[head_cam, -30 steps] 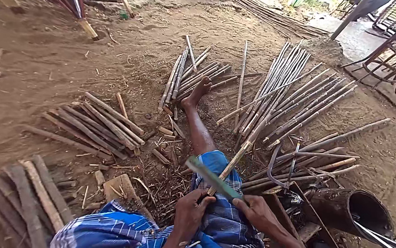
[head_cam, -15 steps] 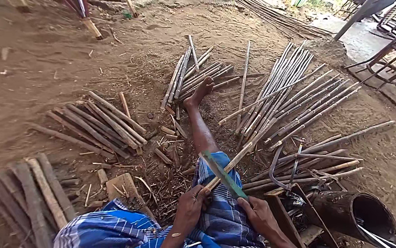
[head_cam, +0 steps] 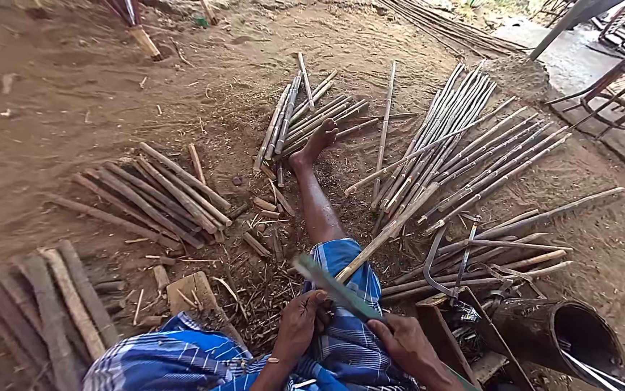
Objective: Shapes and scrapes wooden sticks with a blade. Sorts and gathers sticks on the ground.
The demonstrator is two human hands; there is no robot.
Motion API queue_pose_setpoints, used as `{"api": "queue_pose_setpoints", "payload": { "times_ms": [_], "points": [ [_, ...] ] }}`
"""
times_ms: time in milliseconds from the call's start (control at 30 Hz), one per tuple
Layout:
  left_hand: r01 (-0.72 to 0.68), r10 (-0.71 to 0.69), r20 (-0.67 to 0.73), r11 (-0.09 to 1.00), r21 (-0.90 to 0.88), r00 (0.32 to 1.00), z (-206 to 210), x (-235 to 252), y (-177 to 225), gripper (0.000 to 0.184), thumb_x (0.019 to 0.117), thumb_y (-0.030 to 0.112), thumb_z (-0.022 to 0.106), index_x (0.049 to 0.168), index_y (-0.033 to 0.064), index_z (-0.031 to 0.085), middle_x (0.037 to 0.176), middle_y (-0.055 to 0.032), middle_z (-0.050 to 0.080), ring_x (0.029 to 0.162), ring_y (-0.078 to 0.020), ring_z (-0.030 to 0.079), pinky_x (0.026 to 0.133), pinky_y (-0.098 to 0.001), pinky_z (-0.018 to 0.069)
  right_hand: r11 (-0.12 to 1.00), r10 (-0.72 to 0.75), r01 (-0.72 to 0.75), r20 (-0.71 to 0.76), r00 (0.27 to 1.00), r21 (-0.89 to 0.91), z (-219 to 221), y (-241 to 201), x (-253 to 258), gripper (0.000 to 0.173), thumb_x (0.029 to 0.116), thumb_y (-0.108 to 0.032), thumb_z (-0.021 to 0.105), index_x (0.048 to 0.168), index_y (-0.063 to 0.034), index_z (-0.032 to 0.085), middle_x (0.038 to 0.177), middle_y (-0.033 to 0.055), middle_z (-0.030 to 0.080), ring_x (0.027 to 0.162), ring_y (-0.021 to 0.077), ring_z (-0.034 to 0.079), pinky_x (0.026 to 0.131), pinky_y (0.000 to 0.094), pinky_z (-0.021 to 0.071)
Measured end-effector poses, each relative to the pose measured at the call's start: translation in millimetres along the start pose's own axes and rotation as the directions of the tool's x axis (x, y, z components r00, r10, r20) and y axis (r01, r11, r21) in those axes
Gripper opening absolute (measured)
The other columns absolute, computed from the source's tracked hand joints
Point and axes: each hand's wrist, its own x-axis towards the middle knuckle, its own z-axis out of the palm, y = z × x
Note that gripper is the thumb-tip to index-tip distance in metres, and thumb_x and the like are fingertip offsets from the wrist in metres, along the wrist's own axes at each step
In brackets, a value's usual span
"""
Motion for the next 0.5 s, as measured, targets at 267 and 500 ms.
{"api": "queue_pose_setpoints", "payload": {
  "times_ms": [267, 500],
  "points": [
    [0.066, -0.065, 0.014, 0.996, -0.063, 0.998, -2.6, -1.3, 8.5, 0.039, 0.1112, 0.035, 0.038, 0.117, 0.0057, 0.064, 0.085, -0.0086, 0.072, 0.064, -0.0211, 0.07, 0.058, -0.0355, 0.0611, 1.0, -0.009, 0.011, 0.079, 0.997, -0.024, 2.5, -8.4, 4.7, 0.058, 0.0976, -0.068, 0.048, 0.084, -0.016, 0.069, 0.071, 0.0012, 0.063, 0.069, 0.0171, 0.064, 0.066, 0.0454, 0.0537],
    [-0.034, 0.034, -0.001, 0.998, 0.054, 0.999, -5.9, 10.1, 10.9, 0.025, 0.0984, 0.03, 0.068, 0.112, 0.0088, 0.068, 0.083, -0.0034, 0.073, 0.064, -0.0172, 0.069, 0.06, -0.0329, 0.061, 0.999, 0.025, -0.026, 0.021, 0.999, 0.044, -19.2, -6.6, 25.1, 0.058, 0.0979, -0.066, 0.051, 0.087, -0.0121, 0.07, 0.069, 0.0034, 0.061, 0.063, 0.019, 0.061, 0.062, 0.0455, 0.0531]
  ]
}}
